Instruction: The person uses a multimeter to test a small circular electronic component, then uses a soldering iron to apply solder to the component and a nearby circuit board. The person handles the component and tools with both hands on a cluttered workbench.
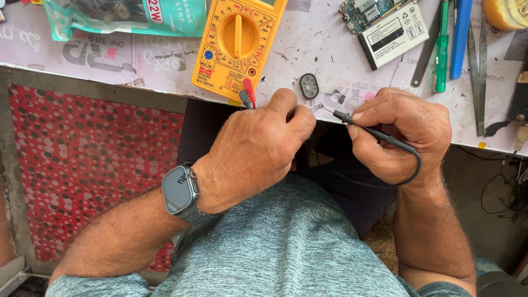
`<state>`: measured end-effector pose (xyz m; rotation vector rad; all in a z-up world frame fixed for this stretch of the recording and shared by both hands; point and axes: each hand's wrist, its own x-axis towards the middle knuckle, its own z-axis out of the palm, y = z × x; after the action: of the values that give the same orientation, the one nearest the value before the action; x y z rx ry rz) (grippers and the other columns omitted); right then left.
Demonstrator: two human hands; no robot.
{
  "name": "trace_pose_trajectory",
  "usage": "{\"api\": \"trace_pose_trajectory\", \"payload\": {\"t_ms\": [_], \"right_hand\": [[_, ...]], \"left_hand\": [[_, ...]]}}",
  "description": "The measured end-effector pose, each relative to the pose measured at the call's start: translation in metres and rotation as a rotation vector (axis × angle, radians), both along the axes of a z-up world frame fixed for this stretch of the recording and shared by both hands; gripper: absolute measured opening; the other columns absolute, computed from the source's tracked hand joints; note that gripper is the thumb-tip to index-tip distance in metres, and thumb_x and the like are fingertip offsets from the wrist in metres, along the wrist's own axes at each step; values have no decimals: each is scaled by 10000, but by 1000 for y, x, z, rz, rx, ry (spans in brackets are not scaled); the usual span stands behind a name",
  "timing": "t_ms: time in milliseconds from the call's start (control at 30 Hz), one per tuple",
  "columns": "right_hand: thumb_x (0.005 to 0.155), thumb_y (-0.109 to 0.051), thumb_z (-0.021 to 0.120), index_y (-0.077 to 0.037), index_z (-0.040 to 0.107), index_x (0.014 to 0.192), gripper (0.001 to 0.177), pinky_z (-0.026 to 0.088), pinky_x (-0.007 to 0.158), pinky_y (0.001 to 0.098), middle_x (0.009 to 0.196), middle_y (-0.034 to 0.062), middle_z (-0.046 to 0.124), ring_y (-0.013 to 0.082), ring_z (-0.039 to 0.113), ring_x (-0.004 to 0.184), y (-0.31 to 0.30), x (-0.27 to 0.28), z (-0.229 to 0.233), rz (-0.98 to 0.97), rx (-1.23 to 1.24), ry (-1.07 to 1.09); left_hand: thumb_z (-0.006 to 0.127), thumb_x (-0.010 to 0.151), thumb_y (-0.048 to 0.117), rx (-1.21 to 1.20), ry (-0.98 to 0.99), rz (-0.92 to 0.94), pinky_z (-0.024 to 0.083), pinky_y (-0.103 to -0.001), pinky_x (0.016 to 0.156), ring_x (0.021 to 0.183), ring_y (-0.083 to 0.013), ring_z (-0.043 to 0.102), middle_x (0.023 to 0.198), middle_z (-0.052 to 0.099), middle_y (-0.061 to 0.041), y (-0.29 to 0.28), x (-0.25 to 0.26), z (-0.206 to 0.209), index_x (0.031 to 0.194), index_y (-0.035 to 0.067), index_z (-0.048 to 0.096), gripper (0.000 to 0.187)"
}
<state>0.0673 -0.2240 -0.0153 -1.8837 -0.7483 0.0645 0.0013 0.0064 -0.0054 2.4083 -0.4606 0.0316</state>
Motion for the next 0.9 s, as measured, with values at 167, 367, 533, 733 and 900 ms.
{"api": "trace_pose_trajectory", "payload": {"t_ms": [167,367,533,733,900], "right_hand": [[833,94,730,28,638,944,159,390,493,205,839,135,701,82,557,563,-1,-1,-1,10,31,8],[820,89,731,30,640,935,158,367,474,201,835,139,700,71,537,538,-2,-1,-1,8,35,30],[812,91,730,29,640,934,164,380,481,210,832,142,703,89,555,552,-1,0,0,8,34,20],[815,91,763,9,644,944,194,488,558,254,867,131,713,170,671,671,2,2,2,45,-34,-88],[818,86,772,-2,654,957,202,510,583,264,889,125,713,179,686,700,5,2,5,61,-47,-90]], "left_hand": [[677,851,22,22,29,10,554,-401,540,661,-294,691,1009,584,-176,-2,0,2,1046,9,605,208],[676,839,22,74,62,18,553,-396,520,637,-287,688,1003,588,-181,-4,2,6,1044,5,617,214],[685,828,43,90,57,20,547,-401,506,635,-288,689,995,587,-186,-5,4,10,1034,7,621,219],[683,822,58,109,82,23,547,-408,495,624,-297,687,991,588,-190,-6,5,12,1009,7,623,202],[657,849,41,91,72,32,545,-411,492,613,-295,685,995,594,-194,-7,4,9,1008,0,623,167]]}}
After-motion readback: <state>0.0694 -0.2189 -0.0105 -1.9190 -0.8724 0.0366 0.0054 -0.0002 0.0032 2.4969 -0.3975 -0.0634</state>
